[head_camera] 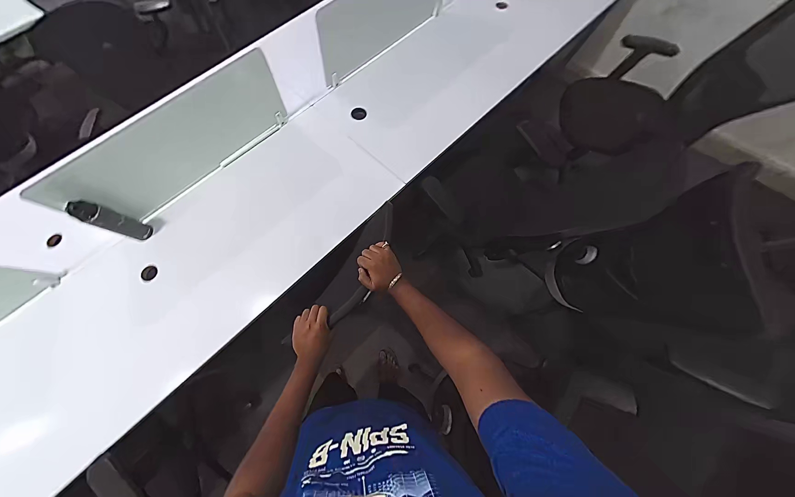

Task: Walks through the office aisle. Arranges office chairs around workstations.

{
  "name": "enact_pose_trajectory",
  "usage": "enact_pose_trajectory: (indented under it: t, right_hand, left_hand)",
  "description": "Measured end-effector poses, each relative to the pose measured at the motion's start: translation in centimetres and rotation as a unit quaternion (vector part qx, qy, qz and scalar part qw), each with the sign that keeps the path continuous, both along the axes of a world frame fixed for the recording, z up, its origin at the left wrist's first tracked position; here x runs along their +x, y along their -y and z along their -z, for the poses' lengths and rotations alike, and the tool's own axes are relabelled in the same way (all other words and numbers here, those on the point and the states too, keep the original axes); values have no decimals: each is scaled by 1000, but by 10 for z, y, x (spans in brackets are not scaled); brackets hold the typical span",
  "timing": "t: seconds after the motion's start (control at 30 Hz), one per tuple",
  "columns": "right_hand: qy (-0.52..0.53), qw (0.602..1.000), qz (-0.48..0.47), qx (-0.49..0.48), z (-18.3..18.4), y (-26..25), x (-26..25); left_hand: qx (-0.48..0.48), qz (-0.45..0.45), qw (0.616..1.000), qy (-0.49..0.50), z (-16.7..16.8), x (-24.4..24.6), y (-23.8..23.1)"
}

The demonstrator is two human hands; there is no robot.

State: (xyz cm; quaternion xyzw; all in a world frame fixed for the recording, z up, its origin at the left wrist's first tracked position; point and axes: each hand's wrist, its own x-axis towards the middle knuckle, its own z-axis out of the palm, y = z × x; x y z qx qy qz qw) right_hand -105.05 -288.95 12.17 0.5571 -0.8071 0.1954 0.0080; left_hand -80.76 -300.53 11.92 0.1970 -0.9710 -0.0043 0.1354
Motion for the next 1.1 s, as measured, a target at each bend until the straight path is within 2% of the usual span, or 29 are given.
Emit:
enact_pose_trajectory:
  t: [0.13, 0.2, 0.23, 0.3, 0.37, 0.43, 0.5, 0.6, 0.67, 0.7, 0.77, 0.87, 0.9, 0.93, 1.0, 1.1]
  right_hand:
    - [43, 996, -3, 80, -12, 0, -17]
    - [92, 991, 7, 97, -21, 1, -11]
    - [131, 988, 29, 76, -22, -2, -2]
    - [187, 974, 126, -21, -29, -23, 27]
    - [182, 945, 255, -93, -40, -63, 66]
    - [158, 899, 393, -111, -45, -114, 106]
    - [109, 837, 528, -88, -46, -178, 152]
    - [-15, 732, 677, -79, -47, -258, 227]
    - [-56, 683, 725, -68, -54, -282, 263]
    - [-39, 658, 750, -49, -58, -287, 277]
    - [76, 604, 793, -7, -75, -297, 303]
    - [329, 493, 802, 75, -99, -326, 351]
    - [361, 477, 796, 91, -98, -330, 372]
    - [331, 480, 807, 93, -94, -332, 395]
    - [152, 509, 844, 75, -76, -339, 428]
    - [3, 524, 848, 83, -55, -348, 431]
  left_hand:
    - [37, 5, 999, 24, -5, -17, -7]
    - [97, 16, 995, 10, -8, -12, -6]
    - [146, 24, 989, 7, -11, -8, -4]
    - [275, 59, 960, -14, -21, -12, 5]
    - [361, 122, 923, -63, -25, -28, 6]
    - [380, 220, 896, -70, -32, -59, 2]
    - [376, 334, 863, -40, -38, -99, -26]
    - [333, 529, 779, 38, -46, -150, -104]
    - [287, 658, 692, 71, -55, -168, -172]
    - [261, 713, 645, 85, -58, -171, -207]
    - [202, 795, 559, 123, -63, -166, -274]
    - [151, 862, 460, 150, -55, -151, -352]
    - [159, 878, 434, 126, -45, -149, -366]
    - [174, 892, 412, 72, -35, -150, -377]
    - [191, 903, 385, -14, -21, -161, -395]
    - [185, 906, 382, -12, -21, -180, -411]
